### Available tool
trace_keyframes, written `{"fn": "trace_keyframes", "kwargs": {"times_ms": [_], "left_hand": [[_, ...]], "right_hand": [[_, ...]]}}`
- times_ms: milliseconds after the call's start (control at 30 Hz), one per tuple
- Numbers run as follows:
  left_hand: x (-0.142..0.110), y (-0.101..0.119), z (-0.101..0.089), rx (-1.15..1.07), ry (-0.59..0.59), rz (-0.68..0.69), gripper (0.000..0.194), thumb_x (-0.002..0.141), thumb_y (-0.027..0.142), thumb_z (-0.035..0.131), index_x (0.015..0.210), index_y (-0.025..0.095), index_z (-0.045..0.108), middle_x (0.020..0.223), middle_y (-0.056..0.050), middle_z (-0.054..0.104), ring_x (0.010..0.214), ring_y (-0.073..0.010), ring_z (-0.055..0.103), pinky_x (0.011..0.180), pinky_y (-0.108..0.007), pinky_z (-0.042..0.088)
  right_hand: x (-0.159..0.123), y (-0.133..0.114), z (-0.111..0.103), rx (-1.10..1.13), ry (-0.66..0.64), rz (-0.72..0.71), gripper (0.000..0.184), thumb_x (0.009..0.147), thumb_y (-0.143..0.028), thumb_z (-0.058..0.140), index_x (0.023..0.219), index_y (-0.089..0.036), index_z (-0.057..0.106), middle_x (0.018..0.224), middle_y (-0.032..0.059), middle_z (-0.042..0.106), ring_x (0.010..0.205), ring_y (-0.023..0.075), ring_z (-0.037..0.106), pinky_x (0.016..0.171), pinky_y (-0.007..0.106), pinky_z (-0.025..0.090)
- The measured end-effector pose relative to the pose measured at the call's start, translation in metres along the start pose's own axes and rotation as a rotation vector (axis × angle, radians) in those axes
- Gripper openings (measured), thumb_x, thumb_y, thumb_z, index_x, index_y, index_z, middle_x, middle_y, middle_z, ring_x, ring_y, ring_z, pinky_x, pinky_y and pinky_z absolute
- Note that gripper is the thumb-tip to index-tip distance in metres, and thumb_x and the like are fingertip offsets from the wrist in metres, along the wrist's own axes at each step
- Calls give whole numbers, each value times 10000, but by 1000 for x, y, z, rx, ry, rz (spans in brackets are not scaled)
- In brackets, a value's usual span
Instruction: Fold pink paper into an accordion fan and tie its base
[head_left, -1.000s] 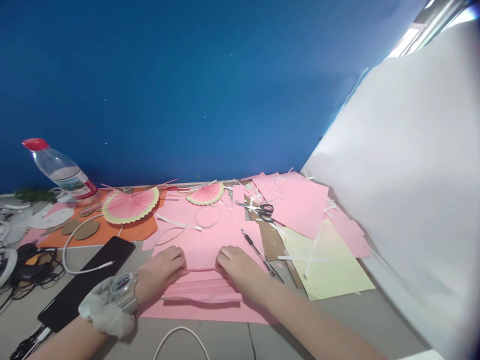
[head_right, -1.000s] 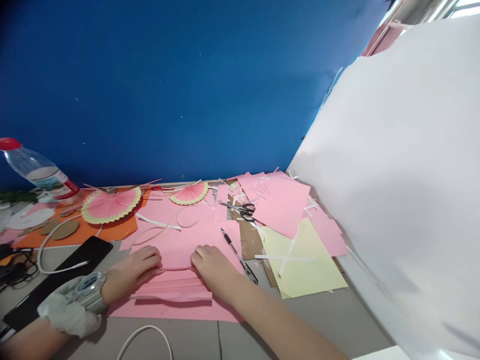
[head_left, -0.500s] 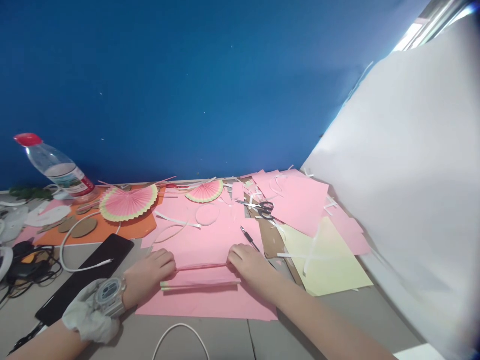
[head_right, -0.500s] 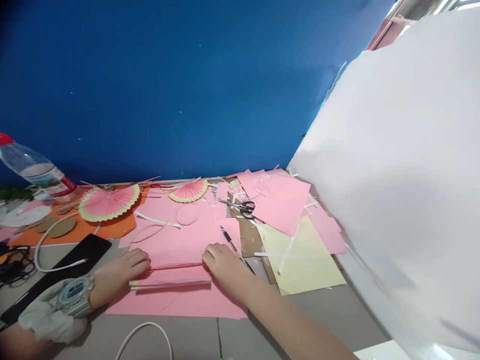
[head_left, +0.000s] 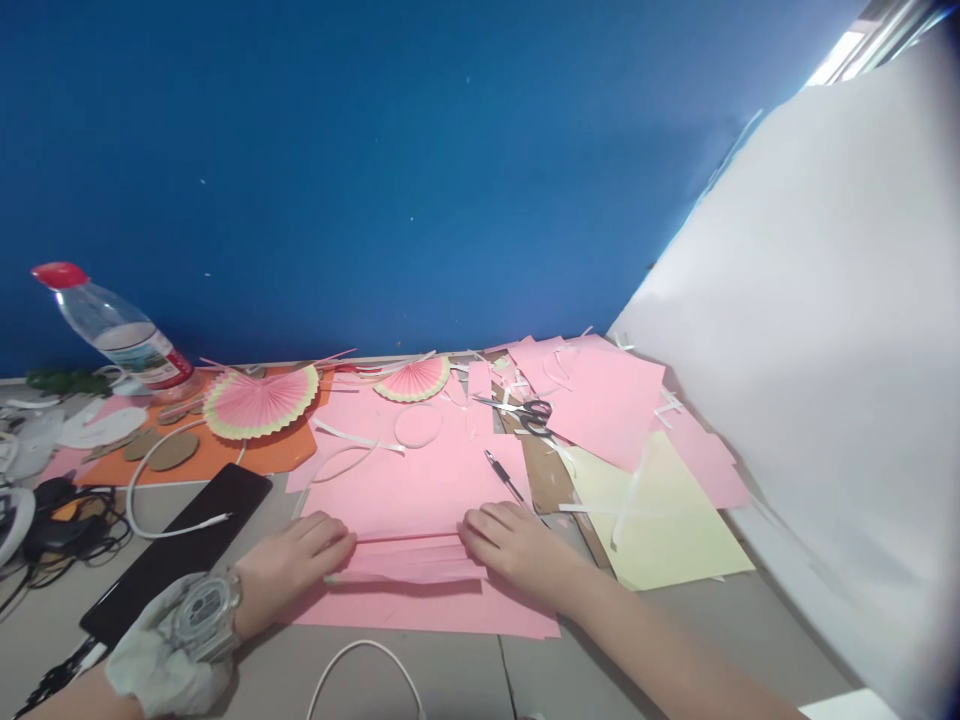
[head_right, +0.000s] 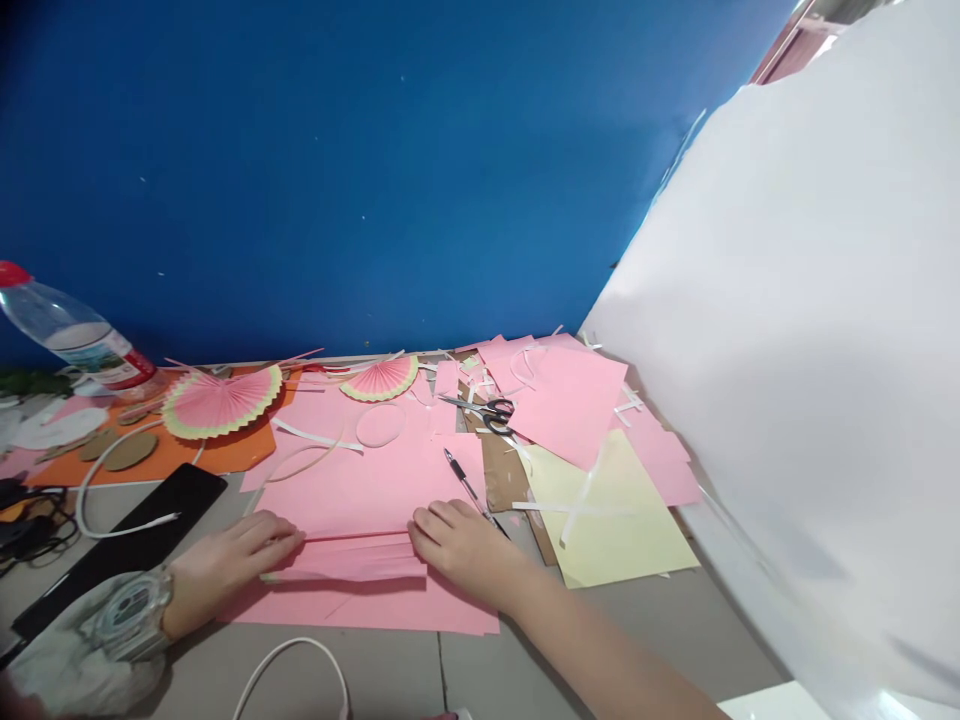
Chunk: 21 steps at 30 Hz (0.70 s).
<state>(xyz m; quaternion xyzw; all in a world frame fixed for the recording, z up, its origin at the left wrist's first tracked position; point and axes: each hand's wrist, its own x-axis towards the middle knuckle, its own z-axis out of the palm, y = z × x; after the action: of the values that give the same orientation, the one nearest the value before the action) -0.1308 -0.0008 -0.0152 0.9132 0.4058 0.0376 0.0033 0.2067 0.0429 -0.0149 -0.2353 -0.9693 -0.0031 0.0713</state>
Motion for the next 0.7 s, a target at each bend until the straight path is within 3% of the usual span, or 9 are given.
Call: {"fn": "trace_keyframes", "kwargs": {"times_ms": [133, 300, 467, 600, 700], "left_hand": [[-5, 4, -3, 26, -24, -14, 429, 788, -34, 406, 1098, 218, 564, 1037, -64, 631, 930, -207, 555, 831, -340, 471], [-10, 4, -5, -51, 66, -44, 360, 885, 73, 406, 1149, 256, 570, 1084, -67, 633, 1003, -207, 540, 870, -348, 469], [3, 4, -19, -298, 70, -47, 247, 914, 163, 406, 1029, 233, 612, 1046, -66, 597, 960, -189, 524, 838, -319, 450], [25, 6, -25, -417, -11, -130, 213, 933, 231, 403, 834, 195, 589, 948, -47, 575, 910, -174, 517, 824, -311, 428], [38, 8, -23, -463, -48, -211, 212, 926, 292, 430, 773, 193, 537, 876, -18, 553, 830, -156, 516, 768, -290, 431]], "right_hand": [[-9, -3, -1, -38, 4, -23, 379, 880, -37, 420, 1247, -110, 482, 1089, 117, 598, 957, 229, 516, 793, 386, 428], [-13, -4, -7, 42, -13, 25, 401, 878, -35, 426, 1265, -125, 474, 1090, 116, 609, 997, 218, 532, 835, 385, 442], [0, -1, -19, 389, -70, 219, 211, 919, -243, 481, 1086, -177, 592, 1012, 76, 622, 980, 187, 538, 875, 336, 425], [19, 0, -24, 407, -85, 311, 167, 935, -185, 440, 863, -180, 591, 860, 32, 627, 846, 153, 561, 750, 277, 430], [29, -1, -26, 393, -90, 391, 102, 901, -195, 514, 804, -182, 546, 784, 18, 607, 745, 155, 554, 649, 270, 404]]}}
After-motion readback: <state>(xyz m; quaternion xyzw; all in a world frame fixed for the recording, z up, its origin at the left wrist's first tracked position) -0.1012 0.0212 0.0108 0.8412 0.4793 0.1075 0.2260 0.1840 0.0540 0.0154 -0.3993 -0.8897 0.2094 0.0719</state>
